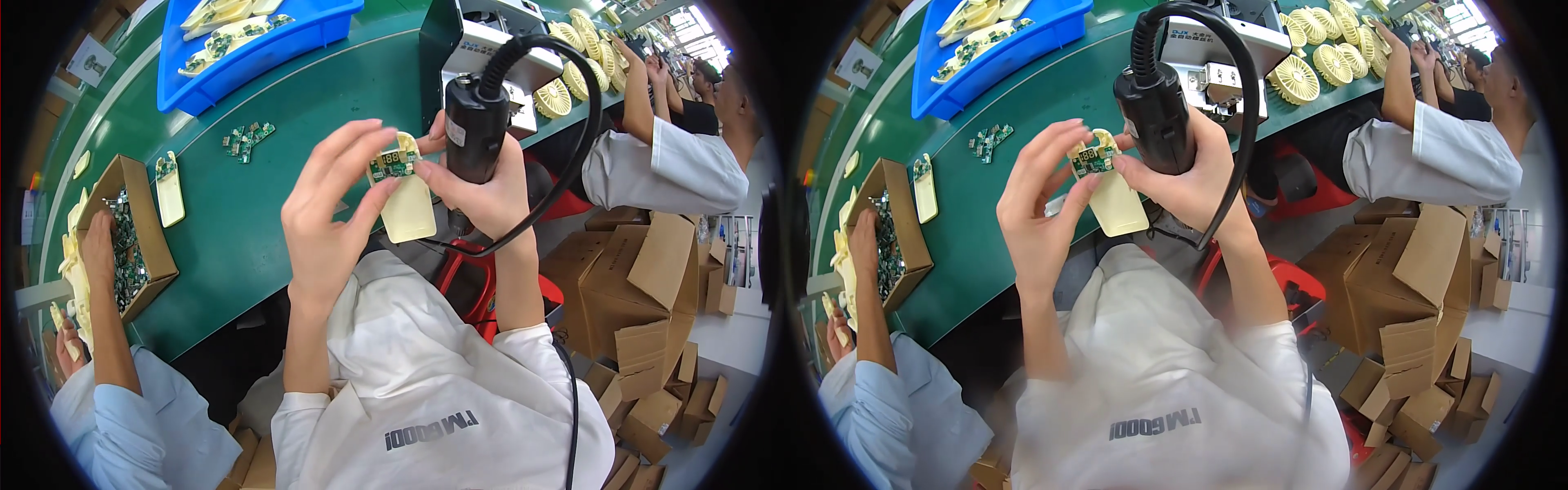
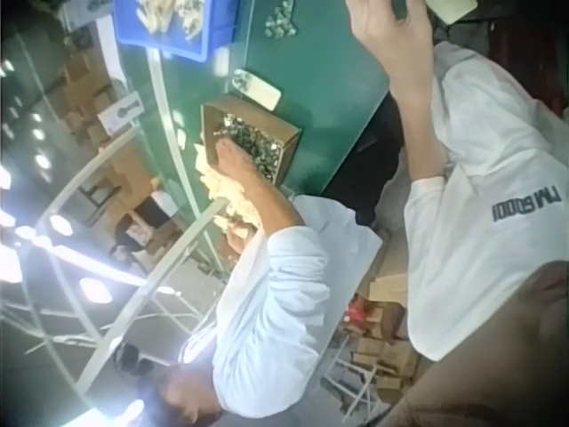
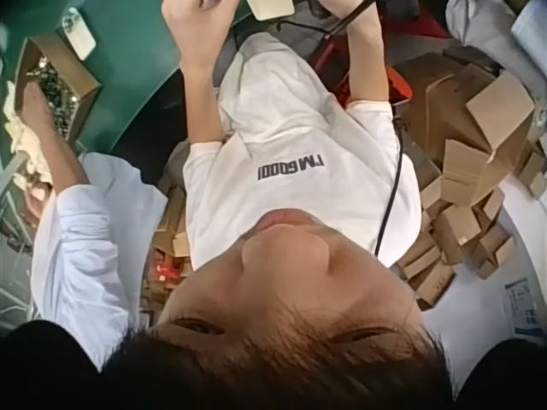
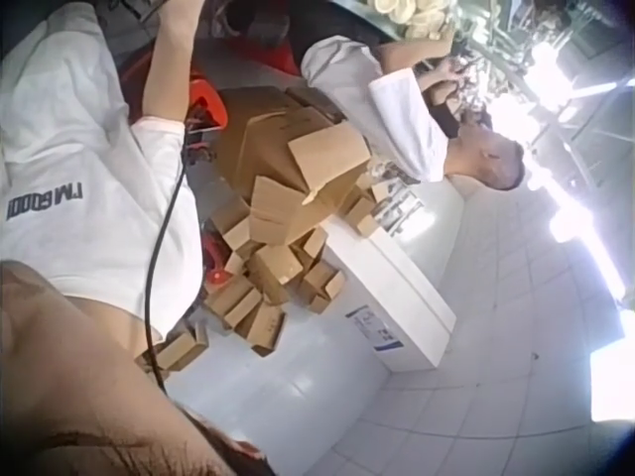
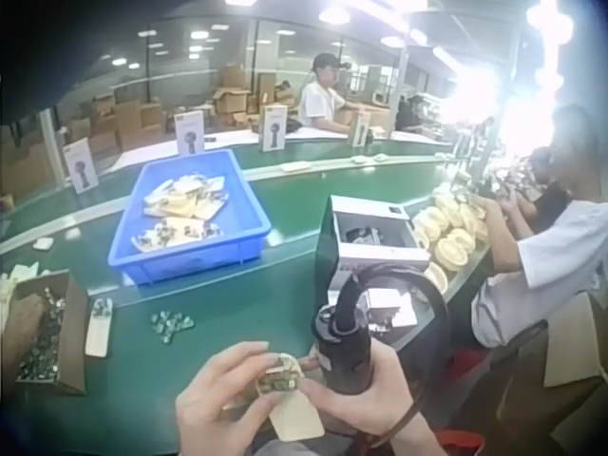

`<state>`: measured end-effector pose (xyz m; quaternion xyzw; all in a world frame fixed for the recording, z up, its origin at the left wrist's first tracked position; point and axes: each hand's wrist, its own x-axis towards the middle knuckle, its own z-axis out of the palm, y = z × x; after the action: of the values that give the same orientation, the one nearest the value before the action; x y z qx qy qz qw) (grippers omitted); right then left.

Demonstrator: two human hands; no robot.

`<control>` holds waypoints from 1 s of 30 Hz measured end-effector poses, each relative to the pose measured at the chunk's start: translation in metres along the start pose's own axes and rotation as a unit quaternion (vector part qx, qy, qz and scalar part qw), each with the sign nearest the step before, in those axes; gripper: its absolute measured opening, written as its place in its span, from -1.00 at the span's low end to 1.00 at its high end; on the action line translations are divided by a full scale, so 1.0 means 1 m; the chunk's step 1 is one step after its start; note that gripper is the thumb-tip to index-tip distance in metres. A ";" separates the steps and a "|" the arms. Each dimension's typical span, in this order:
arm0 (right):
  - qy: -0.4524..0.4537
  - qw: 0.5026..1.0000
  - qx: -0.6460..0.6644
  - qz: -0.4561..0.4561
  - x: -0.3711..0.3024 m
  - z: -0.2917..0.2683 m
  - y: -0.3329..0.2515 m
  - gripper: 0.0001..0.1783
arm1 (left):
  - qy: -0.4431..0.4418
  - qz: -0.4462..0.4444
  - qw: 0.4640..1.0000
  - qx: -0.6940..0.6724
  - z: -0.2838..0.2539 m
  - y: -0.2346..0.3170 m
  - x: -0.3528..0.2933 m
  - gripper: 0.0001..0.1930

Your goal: The person assembles electronic circuit boards into plastic housings by hand, using a heat gun to secure the components.

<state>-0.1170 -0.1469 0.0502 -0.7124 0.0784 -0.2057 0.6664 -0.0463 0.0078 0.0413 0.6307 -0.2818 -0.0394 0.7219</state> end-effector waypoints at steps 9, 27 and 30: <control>0.024 0.991 -0.012 0.133 -0.006 -0.007 0.024 -0.55 | -0.088 0.076 0.969 0.216 -0.006 -0.034 0.000 -0.68; 0.022 0.977 -0.208 0.046 -0.007 -0.010 0.048 -0.58 | -0.179 0.009 0.937 0.301 -0.006 -0.046 0.014 -0.71; 0.005 0.972 -0.229 0.054 -0.005 -0.012 0.047 -0.63 | -0.174 -0.001 0.944 0.281 -0.005 -0.048 0.012 -0.71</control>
<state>-0.1186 -0.1605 0.0030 -0.8399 0.1649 -0.1498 0.4950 -0.0196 -0.0019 0.0007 0.7914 -0.4021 -0.0690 0.4552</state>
